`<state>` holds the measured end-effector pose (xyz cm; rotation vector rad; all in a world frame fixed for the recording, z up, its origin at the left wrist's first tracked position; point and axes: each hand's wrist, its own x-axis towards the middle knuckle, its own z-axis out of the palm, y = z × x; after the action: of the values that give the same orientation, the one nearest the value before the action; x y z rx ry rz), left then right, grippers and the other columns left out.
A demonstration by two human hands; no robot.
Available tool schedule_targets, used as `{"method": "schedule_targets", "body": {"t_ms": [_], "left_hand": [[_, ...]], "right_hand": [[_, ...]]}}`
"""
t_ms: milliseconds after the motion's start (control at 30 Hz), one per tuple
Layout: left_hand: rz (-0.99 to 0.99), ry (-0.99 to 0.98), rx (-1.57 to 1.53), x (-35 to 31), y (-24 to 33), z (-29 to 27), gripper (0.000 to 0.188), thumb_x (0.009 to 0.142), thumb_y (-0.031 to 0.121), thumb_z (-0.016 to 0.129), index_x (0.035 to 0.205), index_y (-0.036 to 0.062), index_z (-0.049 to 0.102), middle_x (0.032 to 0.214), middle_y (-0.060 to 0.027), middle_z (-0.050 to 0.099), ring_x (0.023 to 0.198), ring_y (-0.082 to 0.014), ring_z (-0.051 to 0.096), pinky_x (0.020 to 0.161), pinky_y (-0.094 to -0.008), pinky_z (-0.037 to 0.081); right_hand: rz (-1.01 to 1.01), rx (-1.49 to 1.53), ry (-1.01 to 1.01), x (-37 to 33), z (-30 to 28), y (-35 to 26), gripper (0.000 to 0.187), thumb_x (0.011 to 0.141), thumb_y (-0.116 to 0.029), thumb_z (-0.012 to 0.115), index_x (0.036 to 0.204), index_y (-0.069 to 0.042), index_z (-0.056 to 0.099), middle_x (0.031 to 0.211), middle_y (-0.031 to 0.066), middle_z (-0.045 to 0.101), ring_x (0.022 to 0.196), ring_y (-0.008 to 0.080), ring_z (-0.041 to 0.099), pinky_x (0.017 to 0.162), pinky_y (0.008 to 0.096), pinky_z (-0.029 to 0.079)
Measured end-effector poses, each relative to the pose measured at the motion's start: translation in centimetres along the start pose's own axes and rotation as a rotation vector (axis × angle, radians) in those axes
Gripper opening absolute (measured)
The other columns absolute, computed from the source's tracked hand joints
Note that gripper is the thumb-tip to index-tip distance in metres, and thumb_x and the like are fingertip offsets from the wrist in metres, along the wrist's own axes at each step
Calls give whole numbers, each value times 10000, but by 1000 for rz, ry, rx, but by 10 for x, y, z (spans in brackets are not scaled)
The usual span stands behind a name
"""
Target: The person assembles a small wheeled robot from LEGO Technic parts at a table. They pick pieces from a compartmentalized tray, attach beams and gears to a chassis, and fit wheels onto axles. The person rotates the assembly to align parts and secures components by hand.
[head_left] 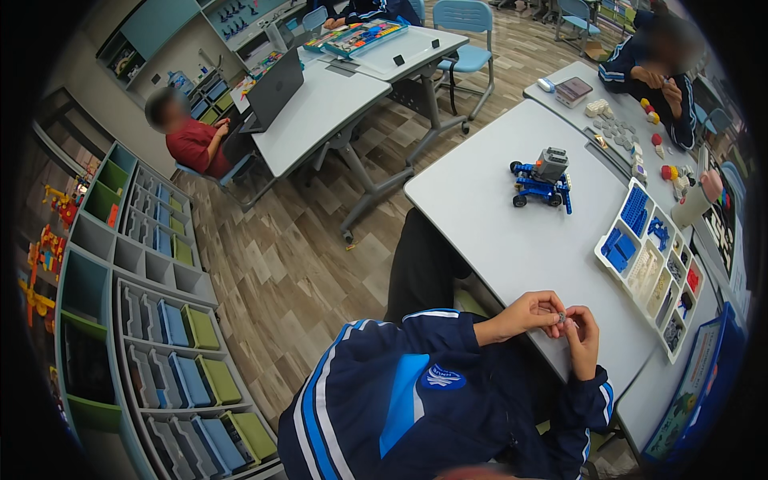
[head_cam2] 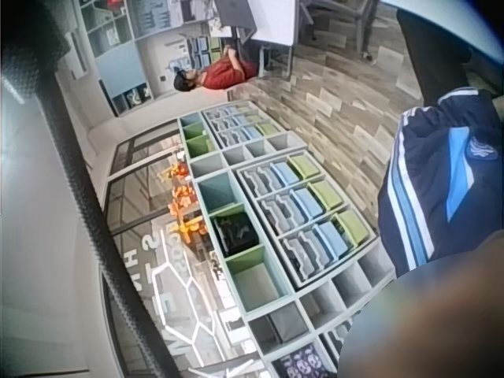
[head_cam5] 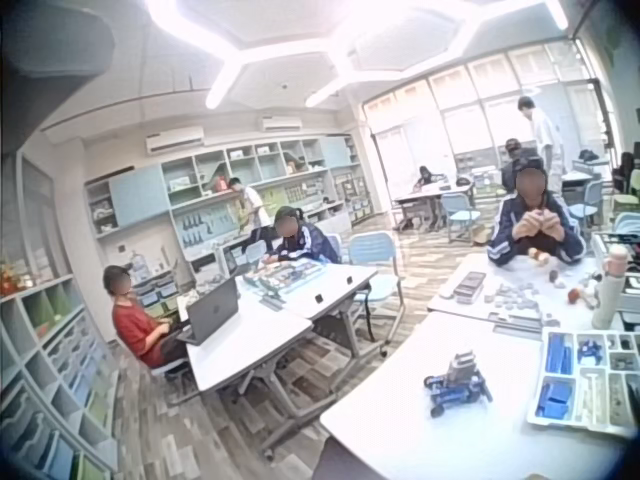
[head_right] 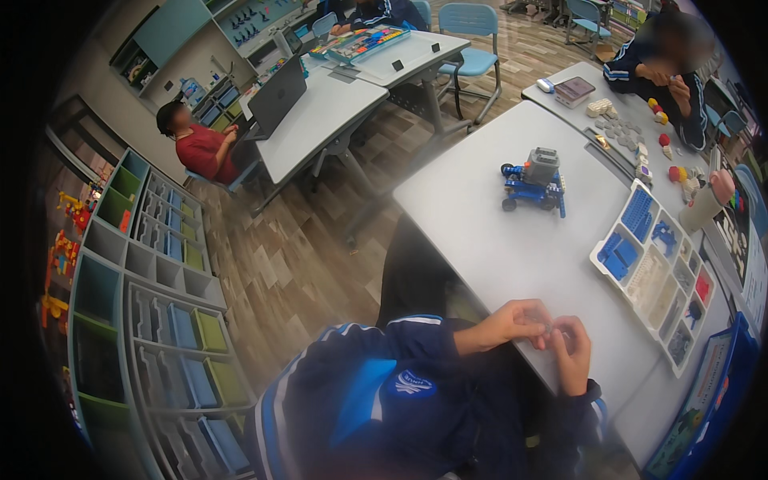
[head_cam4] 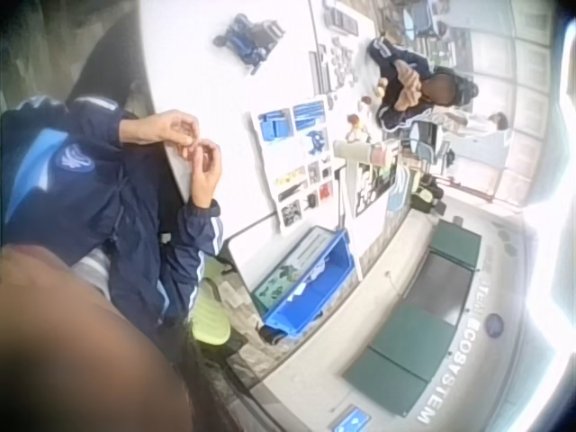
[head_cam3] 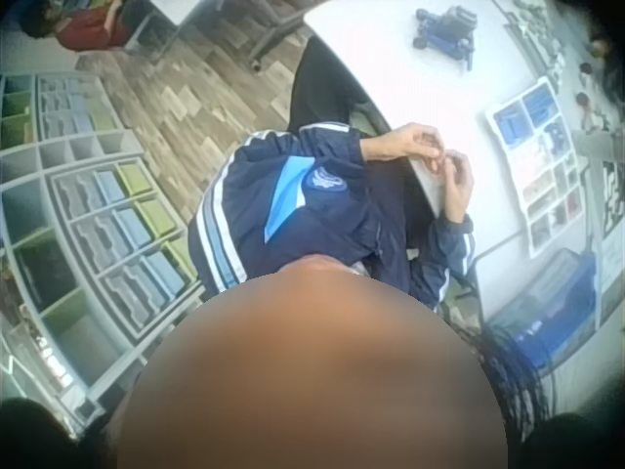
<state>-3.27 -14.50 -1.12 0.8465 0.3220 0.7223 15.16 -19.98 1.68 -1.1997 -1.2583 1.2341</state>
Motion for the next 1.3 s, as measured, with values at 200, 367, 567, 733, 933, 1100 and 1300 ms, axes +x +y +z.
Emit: {"method": "schedule_targets", "body": {"t_ms": [200, 367, 567, 733, 933, 1100, 1300], "left_hand": [[-100, -23, 96, 5, 15, 1, 201, 989, 141, 591, 1141, 9, 576, 944, -91, 669, 835, -141, 673, 769, -277, 558], [-83, -201, 350, 37, 42, 4, 240, 987, 120, 596, 1194, 1, 574, 986, -84, 679, 838, -130, 666, 776, -261, 550], [159, -307, 675, 126, 72, 24, 218, 985, 100, 591, 1165, -18, 562, 931, -94, 690, 818, -130, 670, 732, -255, 536], [338, -310, 897, 153, 64, 23, 140, 974, 68, 589, 1092, -7, 576, 917, -115, 690, 782, -156, 681, 722, -279, 532], [254, -186, 867, 143, 39, 1, 179, 949, 102, 652, 1072, -26, 624, 917, -125, 660, 760, -183, 671, 693, -285, 523], [310, -196, 987, 147, 39, -1, 195, 946, 89, 650, 1100, -23, 604, 928, -131, 655, 762, -209, 676, 680, -302, 533], [212, -167, 944, 143, 38, 0, 200, 919, 60, 671, 1081, -15, 583, 932, -137, 678, 801, -215, 698, 691, -298, 560]], "right_hand": [[62, -9, -103, -2, -10, -1, 118, 987, -89, 570, 1071, -6, 577, 994, 56, 635, 898, 125, 633, 807, 265, 515], [-27, -44, 7, 2, -17, -11, 112, 1007, -114, 547, 1051, -12, 557, 947, 61, 620, 828, 112, 617, 744, 255, 508], [-88, -30, 162, 48, -53, -29, 169, 1045, -173, 469, 987, -23, 522, 848, 44, 586, 730, 96, 559, 659, 250, 467], [-97, -127, 287, 67, -58, -10, 236, 1054, -190, 421, 910, -36, 526, 749, 24, 563, 651, 105, 521, 612, 264, 431], [59, 83, 208, 59, -58, 7, 232, 1058, -210, 452, 912, -46, 526, 736, 6, 544, 663, 82, 526, 610, 232, 436], [156, 144, 177, 64, -65, 6, 216, 1042, -198, 497, 904, -42, 555, 723, 7, 550, 643, 78, 524, 593, 232, 439], [165, 151, 234, 61, -63, 9, 190, 1018, -215, 548, 930, -52, 593, 739, -15, 559, 669, 62, 534, 620, 221, 425]]}}
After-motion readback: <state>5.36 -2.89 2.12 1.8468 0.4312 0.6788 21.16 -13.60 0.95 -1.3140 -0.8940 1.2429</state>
